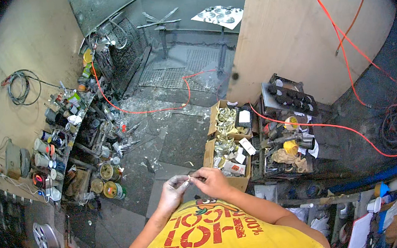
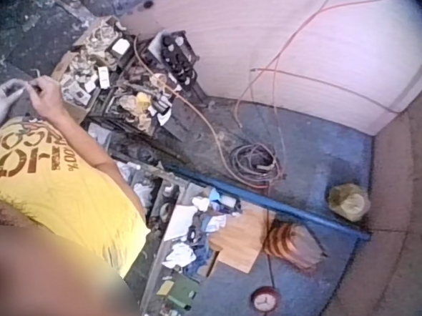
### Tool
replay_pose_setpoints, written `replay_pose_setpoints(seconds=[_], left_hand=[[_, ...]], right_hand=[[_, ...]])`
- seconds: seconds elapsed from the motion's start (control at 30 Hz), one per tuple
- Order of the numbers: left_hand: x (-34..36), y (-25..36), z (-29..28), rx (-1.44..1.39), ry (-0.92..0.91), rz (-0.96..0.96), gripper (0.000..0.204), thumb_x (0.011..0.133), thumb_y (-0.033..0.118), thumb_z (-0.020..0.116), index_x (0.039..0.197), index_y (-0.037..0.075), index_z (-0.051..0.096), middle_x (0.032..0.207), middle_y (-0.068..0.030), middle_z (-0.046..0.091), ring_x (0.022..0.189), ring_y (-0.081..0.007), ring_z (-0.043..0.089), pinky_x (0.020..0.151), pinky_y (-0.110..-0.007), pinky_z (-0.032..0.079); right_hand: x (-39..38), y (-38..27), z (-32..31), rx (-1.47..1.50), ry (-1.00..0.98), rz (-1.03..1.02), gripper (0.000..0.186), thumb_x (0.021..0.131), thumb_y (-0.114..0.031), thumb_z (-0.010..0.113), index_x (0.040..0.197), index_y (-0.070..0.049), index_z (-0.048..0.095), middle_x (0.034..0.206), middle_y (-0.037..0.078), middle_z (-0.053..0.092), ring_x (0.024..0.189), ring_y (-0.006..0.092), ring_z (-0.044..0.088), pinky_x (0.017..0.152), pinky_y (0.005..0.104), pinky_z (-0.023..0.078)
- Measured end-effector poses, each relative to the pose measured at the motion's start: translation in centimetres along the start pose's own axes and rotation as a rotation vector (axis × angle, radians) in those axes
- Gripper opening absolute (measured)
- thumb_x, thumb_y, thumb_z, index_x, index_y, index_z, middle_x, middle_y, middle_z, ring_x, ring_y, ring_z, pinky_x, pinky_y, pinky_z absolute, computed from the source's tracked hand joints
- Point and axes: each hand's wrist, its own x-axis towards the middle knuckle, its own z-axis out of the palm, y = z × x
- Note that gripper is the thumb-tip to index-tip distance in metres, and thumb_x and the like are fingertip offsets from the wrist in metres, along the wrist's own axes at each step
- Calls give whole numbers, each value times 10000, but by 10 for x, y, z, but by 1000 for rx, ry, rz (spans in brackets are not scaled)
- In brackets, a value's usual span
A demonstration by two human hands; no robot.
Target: Preparing and mixing paint and body filler, then setting up a spray gun in an auto body shop.
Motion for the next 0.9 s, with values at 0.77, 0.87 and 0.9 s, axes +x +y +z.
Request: replay_pose_setpoints(seconds=[0.77, 0.87, 0.9], left_hand=[[-17, 52, -86, 932, 316, 383, 78, 864, 15, 705, 938, -8, 710, 889, -175, 633, 809, -338, 656, 738, -400, 527], [-19, 61, -80, 810, 218, 437, 72, 858, -17, 700, 930, -15, 703, 878, -140, 633, 798, -288, 657, 714, -379, 527], [-19, 61, -72, 786, 149, 504, 76, 857, -21, 701, 932, -11, 705, 885, -134, 636, 808, -280, 661, 716, -374, 531]], right_hand=[[0, 13, -2, 109, -309, 208, 232, 889, -210, 705, 993, -3, 710, 903, 119, 716, 811, 210, 686, 745, 357, 541], [5, 7, 10, 324, -323, 162, 312, 931, -234, 711, 1130, 5, 688, 964, 84, 716, 849, 167, 660, 783, 333, 534], [8, 5, 18, 484, -325, 114, 359, 954, -249, 710, 1198, 12, 669, 989, 65, 709, 867, 144, 643, 801, 316, 527]])
